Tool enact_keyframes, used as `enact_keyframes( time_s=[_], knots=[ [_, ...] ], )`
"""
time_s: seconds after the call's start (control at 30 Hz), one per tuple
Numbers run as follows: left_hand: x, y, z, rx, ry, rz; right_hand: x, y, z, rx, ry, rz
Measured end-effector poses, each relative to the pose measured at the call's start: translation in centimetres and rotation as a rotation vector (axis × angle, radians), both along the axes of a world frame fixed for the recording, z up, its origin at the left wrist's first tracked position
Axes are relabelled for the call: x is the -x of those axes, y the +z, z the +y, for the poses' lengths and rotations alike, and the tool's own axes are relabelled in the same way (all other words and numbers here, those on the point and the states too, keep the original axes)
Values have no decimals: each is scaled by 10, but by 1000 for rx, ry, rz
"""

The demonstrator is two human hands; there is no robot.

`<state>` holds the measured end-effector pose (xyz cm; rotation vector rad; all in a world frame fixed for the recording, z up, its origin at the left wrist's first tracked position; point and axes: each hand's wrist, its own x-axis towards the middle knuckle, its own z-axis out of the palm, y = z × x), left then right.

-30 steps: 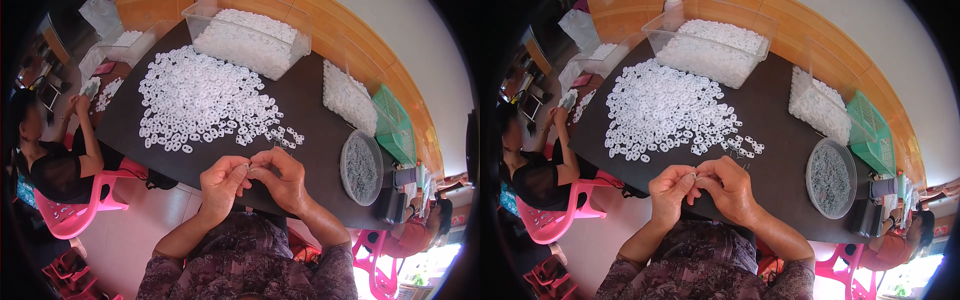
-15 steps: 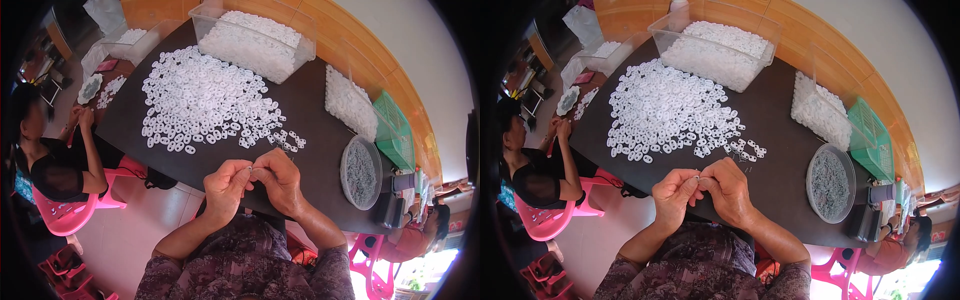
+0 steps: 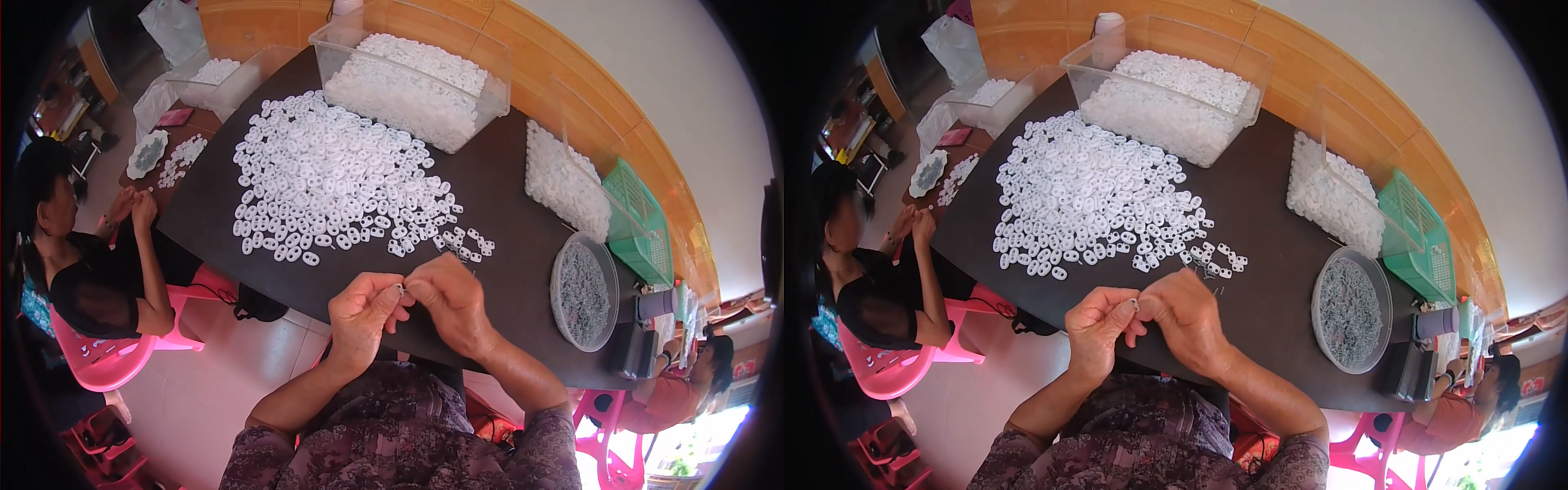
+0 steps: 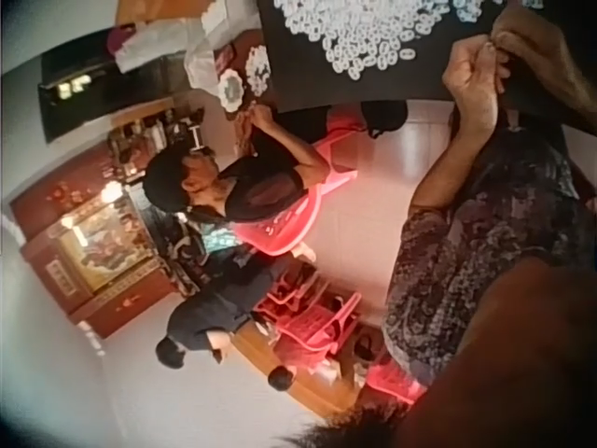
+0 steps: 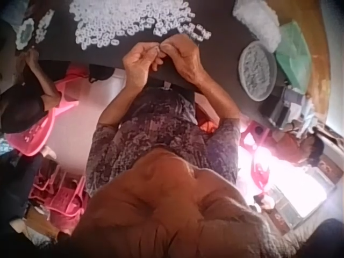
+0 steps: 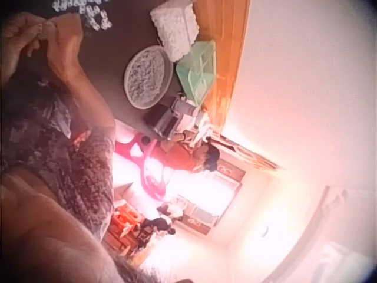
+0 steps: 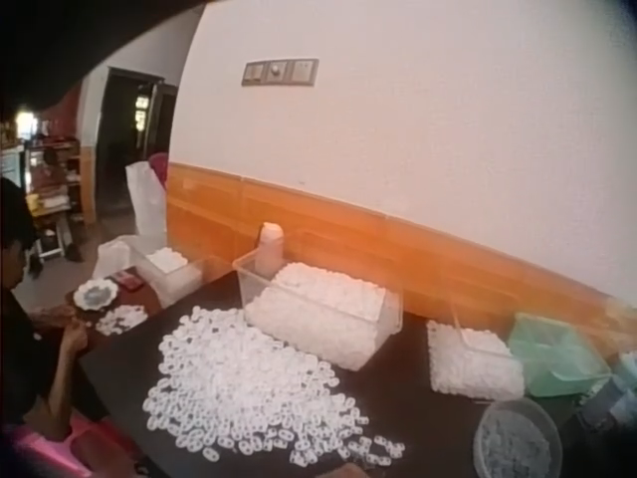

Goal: Assembling small white plastic components by hand at a workbench.

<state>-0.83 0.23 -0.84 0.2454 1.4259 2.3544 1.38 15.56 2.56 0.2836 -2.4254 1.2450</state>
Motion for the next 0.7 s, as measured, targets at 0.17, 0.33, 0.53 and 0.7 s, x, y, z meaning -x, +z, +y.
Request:
enact_keyframes(
  time_s=[0.17, 0.33, 0.53, 0.7],
  knots=[
    [6, 3, -6, -21, 37, -12, 27, 5, 16, -275, -137, 99],
    [9, 1, -8, -37, 113, -3, 42, -11, 19, -400, -137, 135],
    [9, -1, -11, -41, 59, -28, 66, -23, 20, -516, -146, 209],
    [9, -3, -11, -62, 54, -21, 71, -22, 20, -622, -23, 139]
  ],
)
